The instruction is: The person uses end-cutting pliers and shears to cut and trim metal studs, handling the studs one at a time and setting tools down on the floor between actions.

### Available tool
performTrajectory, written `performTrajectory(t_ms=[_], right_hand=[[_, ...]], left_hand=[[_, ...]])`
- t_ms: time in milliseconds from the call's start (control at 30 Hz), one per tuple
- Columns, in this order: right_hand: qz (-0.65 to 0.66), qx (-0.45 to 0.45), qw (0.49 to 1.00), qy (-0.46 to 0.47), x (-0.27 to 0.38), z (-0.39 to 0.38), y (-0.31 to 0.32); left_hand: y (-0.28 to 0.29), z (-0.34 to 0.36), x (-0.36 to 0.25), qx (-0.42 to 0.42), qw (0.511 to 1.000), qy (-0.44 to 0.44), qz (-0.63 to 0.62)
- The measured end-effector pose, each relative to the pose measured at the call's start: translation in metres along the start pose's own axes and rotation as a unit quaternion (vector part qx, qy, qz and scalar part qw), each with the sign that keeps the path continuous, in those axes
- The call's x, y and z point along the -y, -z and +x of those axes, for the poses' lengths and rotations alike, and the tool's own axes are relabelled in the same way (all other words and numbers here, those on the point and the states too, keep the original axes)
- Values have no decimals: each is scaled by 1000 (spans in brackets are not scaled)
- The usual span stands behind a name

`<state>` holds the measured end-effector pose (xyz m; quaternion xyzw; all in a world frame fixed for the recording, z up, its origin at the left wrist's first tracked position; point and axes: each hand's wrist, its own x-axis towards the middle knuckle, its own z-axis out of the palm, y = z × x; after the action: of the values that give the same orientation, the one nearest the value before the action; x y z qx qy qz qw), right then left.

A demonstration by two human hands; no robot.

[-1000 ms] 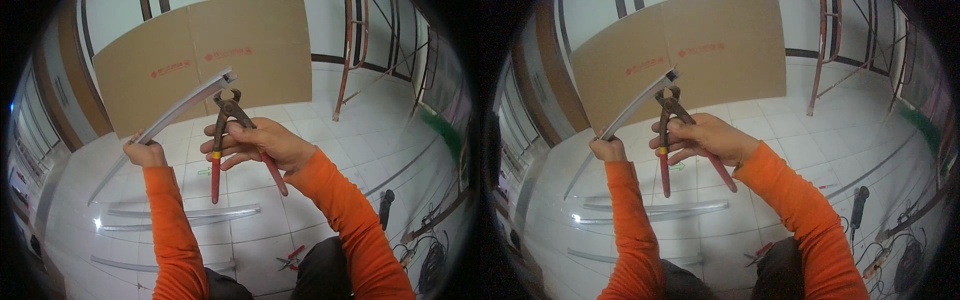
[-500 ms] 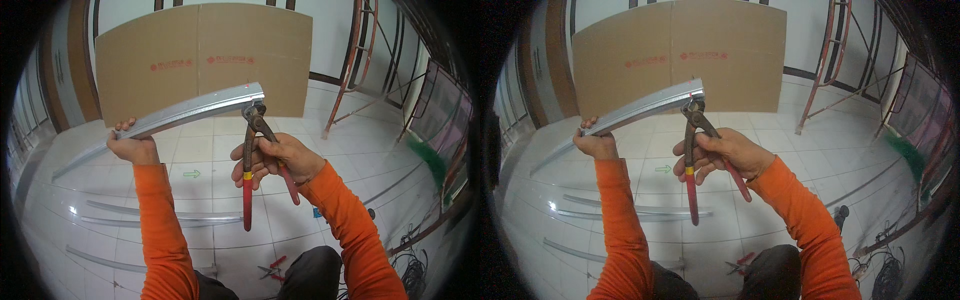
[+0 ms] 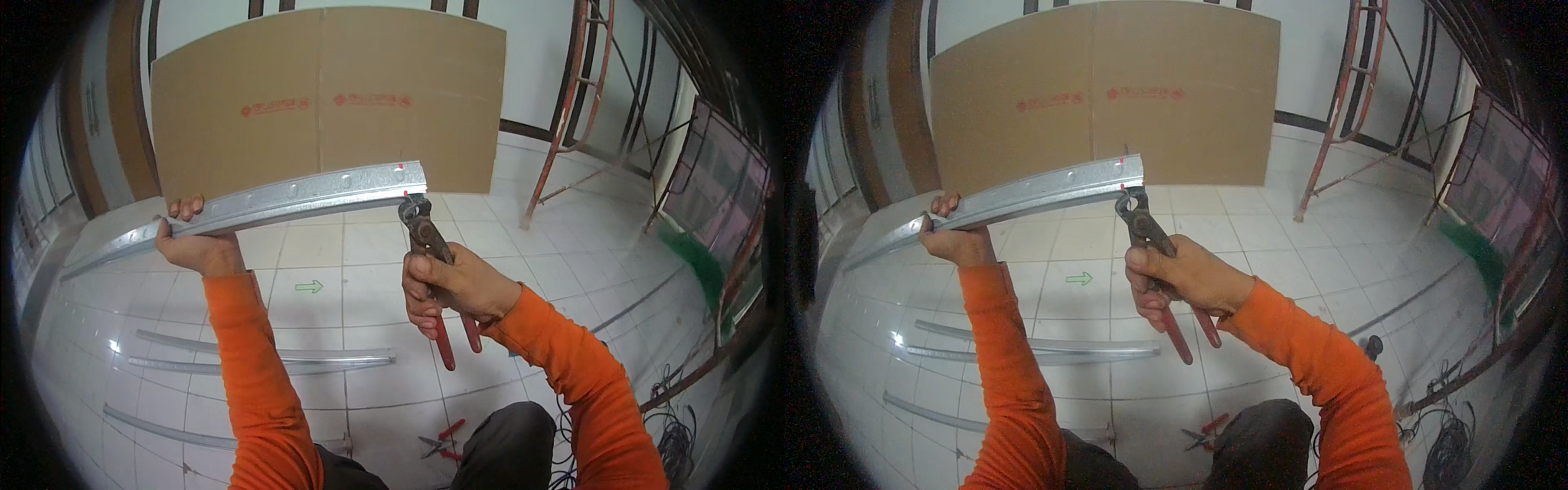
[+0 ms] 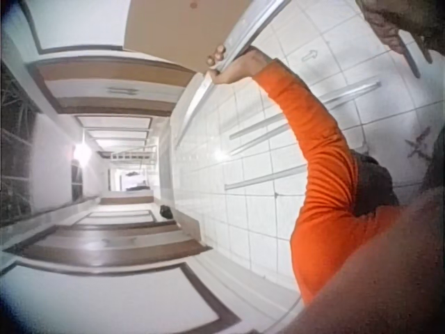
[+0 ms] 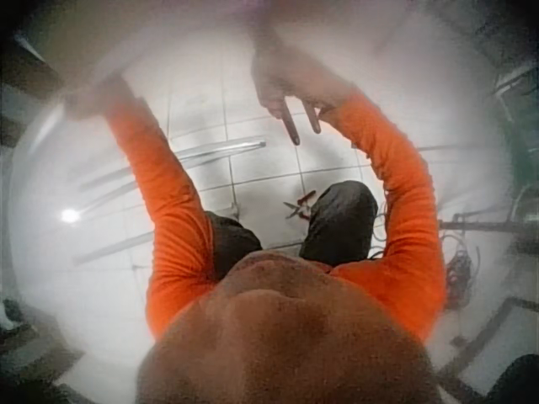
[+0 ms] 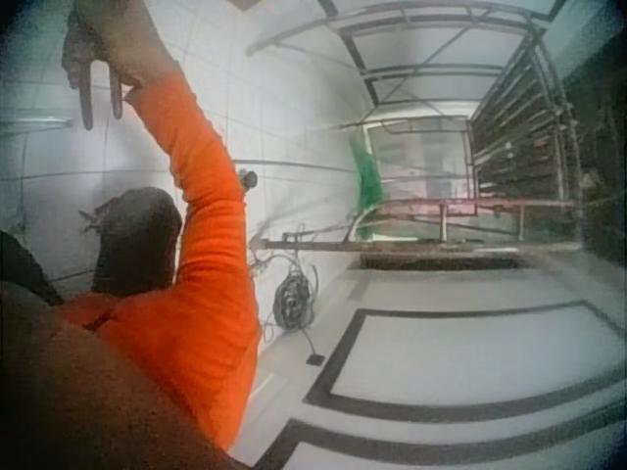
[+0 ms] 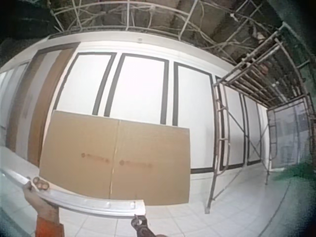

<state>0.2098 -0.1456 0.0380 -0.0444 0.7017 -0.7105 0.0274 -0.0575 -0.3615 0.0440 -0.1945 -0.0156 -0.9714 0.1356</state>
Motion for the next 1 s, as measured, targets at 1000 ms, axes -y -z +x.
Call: performTrajectory(t_ms=[1000], right_hand=[[30, -181, 970, 162, -49, 32, -57]], left_hand=[[-1, 11, -1, 63, 998, -21, -11]])
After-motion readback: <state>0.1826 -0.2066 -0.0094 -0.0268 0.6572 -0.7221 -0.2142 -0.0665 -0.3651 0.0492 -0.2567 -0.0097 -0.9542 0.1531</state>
